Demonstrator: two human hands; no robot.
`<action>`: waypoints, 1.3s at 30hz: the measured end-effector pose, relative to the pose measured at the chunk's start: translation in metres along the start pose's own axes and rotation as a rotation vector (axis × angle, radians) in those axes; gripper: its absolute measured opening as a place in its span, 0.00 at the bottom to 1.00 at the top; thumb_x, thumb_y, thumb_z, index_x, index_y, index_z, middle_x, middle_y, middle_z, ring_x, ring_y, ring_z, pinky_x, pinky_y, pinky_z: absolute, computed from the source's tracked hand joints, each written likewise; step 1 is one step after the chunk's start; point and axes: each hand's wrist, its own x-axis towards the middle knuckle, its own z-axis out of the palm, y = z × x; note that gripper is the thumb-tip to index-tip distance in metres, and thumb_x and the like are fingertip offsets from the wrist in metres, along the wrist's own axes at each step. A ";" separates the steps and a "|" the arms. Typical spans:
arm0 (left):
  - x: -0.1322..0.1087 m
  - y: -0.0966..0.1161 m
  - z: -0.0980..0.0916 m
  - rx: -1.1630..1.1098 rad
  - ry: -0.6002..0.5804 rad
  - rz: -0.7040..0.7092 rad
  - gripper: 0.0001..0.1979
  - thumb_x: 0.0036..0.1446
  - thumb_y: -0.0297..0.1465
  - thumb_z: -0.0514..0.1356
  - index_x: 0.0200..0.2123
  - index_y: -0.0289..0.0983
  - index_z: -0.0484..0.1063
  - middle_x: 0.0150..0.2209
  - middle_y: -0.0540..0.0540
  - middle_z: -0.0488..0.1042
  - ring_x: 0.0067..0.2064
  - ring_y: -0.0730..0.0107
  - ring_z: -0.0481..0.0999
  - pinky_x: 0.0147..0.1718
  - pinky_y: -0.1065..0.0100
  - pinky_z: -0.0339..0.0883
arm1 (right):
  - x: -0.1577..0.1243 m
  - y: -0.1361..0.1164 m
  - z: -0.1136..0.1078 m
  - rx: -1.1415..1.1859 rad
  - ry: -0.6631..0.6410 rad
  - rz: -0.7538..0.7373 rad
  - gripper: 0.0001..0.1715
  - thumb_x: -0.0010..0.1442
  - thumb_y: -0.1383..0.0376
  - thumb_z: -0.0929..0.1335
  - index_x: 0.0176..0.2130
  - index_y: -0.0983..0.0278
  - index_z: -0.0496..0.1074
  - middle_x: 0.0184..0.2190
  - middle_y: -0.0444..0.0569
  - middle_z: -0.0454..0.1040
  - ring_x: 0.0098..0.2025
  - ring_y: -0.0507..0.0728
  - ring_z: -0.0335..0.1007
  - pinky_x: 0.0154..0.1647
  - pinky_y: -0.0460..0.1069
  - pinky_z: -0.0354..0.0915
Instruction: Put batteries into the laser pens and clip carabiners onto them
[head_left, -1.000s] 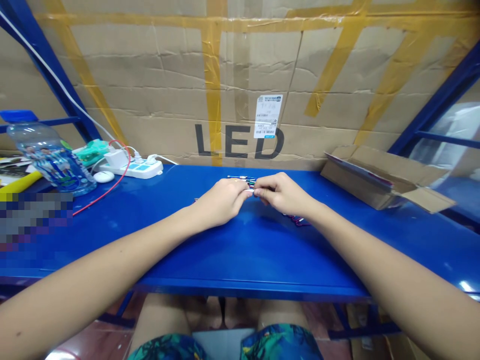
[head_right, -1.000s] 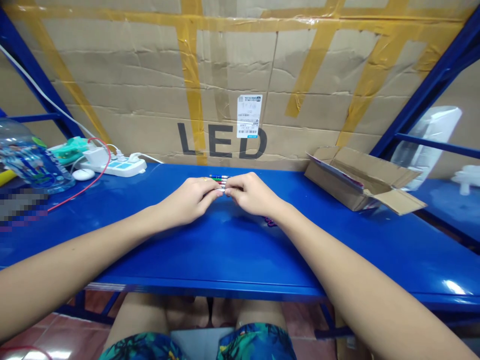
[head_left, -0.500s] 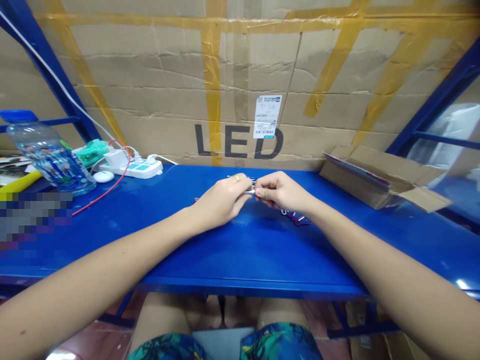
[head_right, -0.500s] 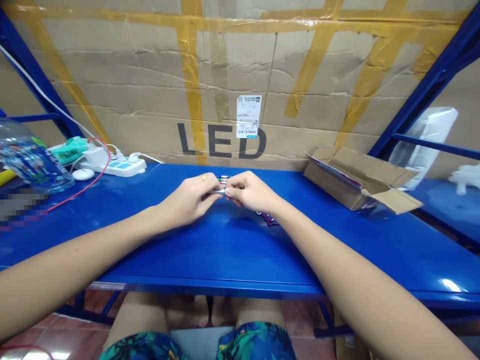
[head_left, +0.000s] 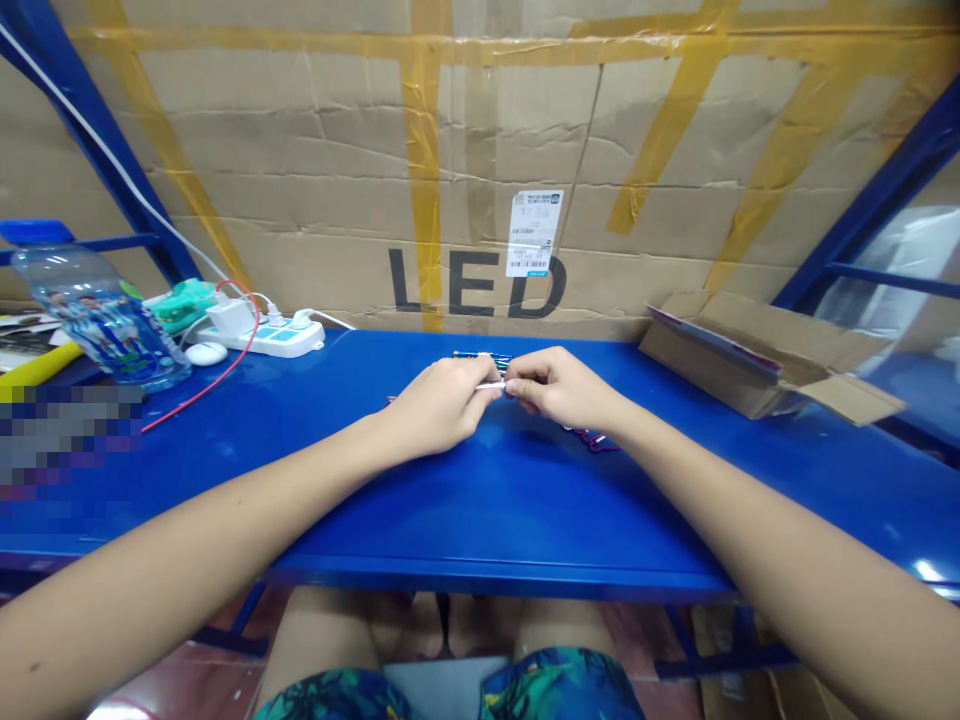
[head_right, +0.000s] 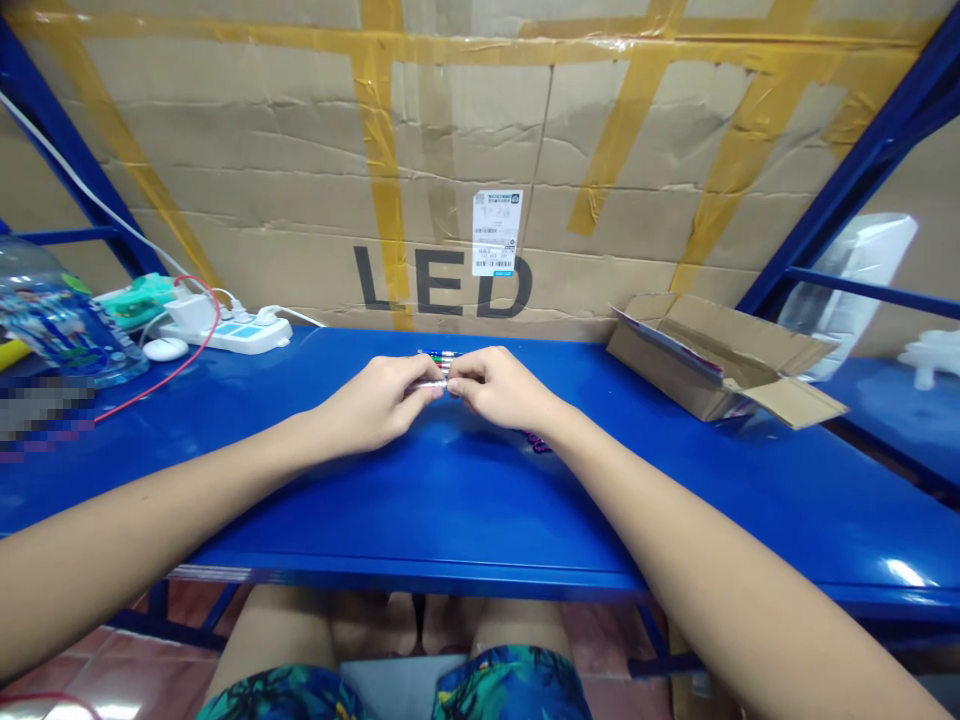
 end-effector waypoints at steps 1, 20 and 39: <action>-0.001 0.000 -0.001 -0.011 0.009 0.013 0.05 0.66 0.28 0.55 0.39 0.35 0.70 0.38 0.43 0.78 0.37 0.63 0.76 0.37 0.64 0.66 | -0.001 -0.001 0.000 0.025 -0.007 0.016 0.16 0.58 0.65 0.64 0.20 0.64 0.63 0.16 0.41 0.64 0.20 0.49 0.55 0.24 0.46 0.52; -0.002 -0.002 -0.001 0.333 0.090 0.299 0.09 0.69 0.27 0.48 0.37 0.35 0.66 0.35 0.41 0.75 0.36 0.61 0.75 0.35 0.63 0.67 | 0.000 -0.002 -0.003 0.508 -0.116 0.247 0.09 0.51 0.62 0.69 0.23 0.64 0.68 0.13 0.38 0.56 0.14 0.47 0.45 0.16 0.45 0.42; 0.000 -0.002 -0.010 0.105 0.107 0.075 0.07 0.67 0.30 0.53 0.42 0.35 0.69 0.41 0.43 0.77 0.40 0.63 0.76 0.39 0.62 0.68 | -0.006 -0.004 -0.030 -0.588 -0.414 0.432 0.05 0.52 0.66 0.69 0.29 0.65 0.76 0.25 0.48 0.75 0.25 0.53 0.64 0.25 0.48 0.54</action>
